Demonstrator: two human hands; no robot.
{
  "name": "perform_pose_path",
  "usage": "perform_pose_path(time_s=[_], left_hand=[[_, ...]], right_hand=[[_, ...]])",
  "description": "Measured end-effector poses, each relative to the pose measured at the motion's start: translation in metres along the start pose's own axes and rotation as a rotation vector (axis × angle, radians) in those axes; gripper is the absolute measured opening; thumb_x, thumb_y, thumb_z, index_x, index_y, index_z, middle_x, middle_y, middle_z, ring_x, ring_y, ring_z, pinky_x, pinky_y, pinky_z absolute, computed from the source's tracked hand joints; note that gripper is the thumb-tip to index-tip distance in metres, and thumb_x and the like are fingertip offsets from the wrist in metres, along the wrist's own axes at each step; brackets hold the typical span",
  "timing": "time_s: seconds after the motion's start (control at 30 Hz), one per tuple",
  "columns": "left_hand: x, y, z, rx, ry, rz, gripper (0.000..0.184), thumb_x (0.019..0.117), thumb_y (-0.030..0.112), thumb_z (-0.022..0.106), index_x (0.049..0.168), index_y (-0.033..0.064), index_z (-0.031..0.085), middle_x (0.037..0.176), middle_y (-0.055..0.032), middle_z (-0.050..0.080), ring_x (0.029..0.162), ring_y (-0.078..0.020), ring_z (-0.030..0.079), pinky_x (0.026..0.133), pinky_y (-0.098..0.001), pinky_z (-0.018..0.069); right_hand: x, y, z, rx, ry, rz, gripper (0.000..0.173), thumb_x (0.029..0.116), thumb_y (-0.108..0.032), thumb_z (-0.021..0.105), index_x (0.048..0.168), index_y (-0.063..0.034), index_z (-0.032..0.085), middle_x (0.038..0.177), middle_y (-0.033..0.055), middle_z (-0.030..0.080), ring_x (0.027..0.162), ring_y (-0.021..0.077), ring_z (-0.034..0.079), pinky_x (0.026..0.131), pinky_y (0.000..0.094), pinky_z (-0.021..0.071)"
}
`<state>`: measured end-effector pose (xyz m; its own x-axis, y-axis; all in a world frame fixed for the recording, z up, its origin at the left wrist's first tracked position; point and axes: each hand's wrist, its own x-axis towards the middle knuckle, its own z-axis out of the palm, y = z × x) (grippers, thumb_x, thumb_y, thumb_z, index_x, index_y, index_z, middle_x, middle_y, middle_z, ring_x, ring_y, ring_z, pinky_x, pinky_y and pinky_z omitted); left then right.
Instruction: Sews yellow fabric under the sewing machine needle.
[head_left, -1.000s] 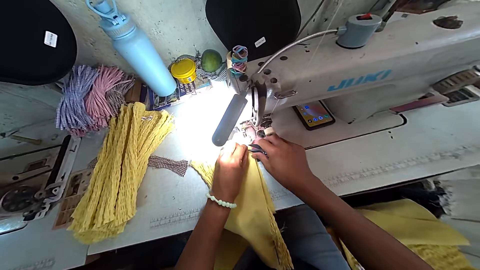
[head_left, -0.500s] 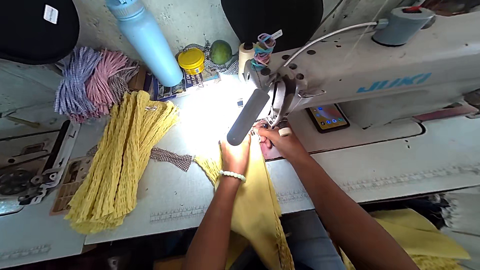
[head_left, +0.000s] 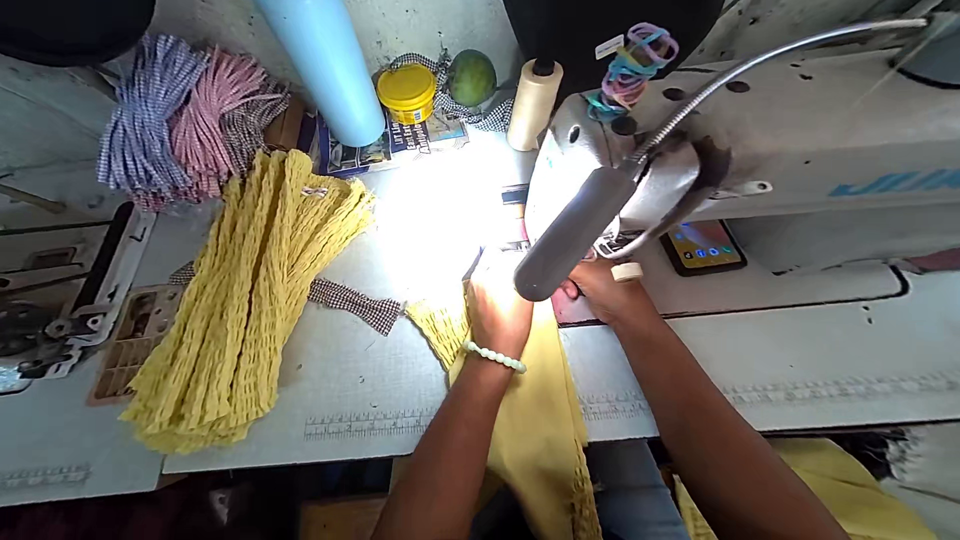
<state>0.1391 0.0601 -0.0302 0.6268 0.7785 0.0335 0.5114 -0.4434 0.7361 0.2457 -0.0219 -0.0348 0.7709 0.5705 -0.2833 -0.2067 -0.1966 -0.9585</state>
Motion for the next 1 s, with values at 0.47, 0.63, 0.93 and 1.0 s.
perform_pose_path(time_s=[0.47, 0.63, 0.93, 1.0], left_hand=[[-0.0005, -0.0026, 0.0071, -0.044, 0.082, 0.115, 0.021, 0.0991, 0.022, 0.065, 0.084, 0.0081, 0.072, 0.079, -0.0034, 0.063, 0.071, -0.0145, 0.061, 0.068, -0.0342, 0.0519], [-0.0009, -0.0017, 0.0068, -0.023, 0.079, 0.120, 0.020, 0.0990, 0.021, 0.065, 0.087, 0.0073, 0.072, 0.082, -0.0047, 0.066, 0.073, -0.0165, 0.063, 0.070, -0.0367, 0.0532], [-0.0005, -0.0036, 0.0094, -0.025, 0.104, 0.143, 0.020, 0.0980, 0.021, 0.066, 0.084, 0.0076, 0.071, 0.079, -0.0040, 0.063, 0.070, -0.0158, 0.061, 0.066, -0.0352, 0.0524], [-0.0007, -0.0039, 0.0097, -0.033, 0.107, 0.142, 0.019, 0.0977, 0.021, 0.067, 0.085, 0.0074, 0.072, 0.080, -0.0042, 0.064, 0.071, -0.0158, 0.062, 0.067, -0.0359, 0.0528]], right_hand=[[-0.0017, -0.0009, 0.0006, -0.021, 0.011, -0.012, 0.020, 0.0914, 0.008, 0.064, 0.081, -0.0078, 0.058, 0.052, -0.0036, 0.054, 0.040, 0.0017, 0.047, 0.044, 0.0147, 0.0435], [-0.0029, -0.0025, 0.0006, -0.030, 0.012, -0.002, 0.020, 0.0918, 0.008, 0.064, 0.081, -0.0074, 0.058, 0.053, -0.0027, 0.054, 0.041, 0.0027, 0.047, 0.045, 0.0152, 0.0438], [-0.0024, -0.0006, -0.0008, -0.018, 0.004, -0.022, 0.018, 0.0920, 0.006, 0.066, 0.081, -0.0073, 0.060, 0.053, -0.0023, 0.055, 0.041, 0.0035, 0.048, 0.045, 0.0161, 0.0450], [-0.0028, -0.0006, -0.0005, -0.016, 0.009, -0.022, 0.018, 0.0923, 0.007, 0.065, 0.083, -0.0067, 0.059, 0.053, -0.0021, 0.055, 0.041, 0.0034, 0.049, 0.045, 0.0159, 0.0456]])
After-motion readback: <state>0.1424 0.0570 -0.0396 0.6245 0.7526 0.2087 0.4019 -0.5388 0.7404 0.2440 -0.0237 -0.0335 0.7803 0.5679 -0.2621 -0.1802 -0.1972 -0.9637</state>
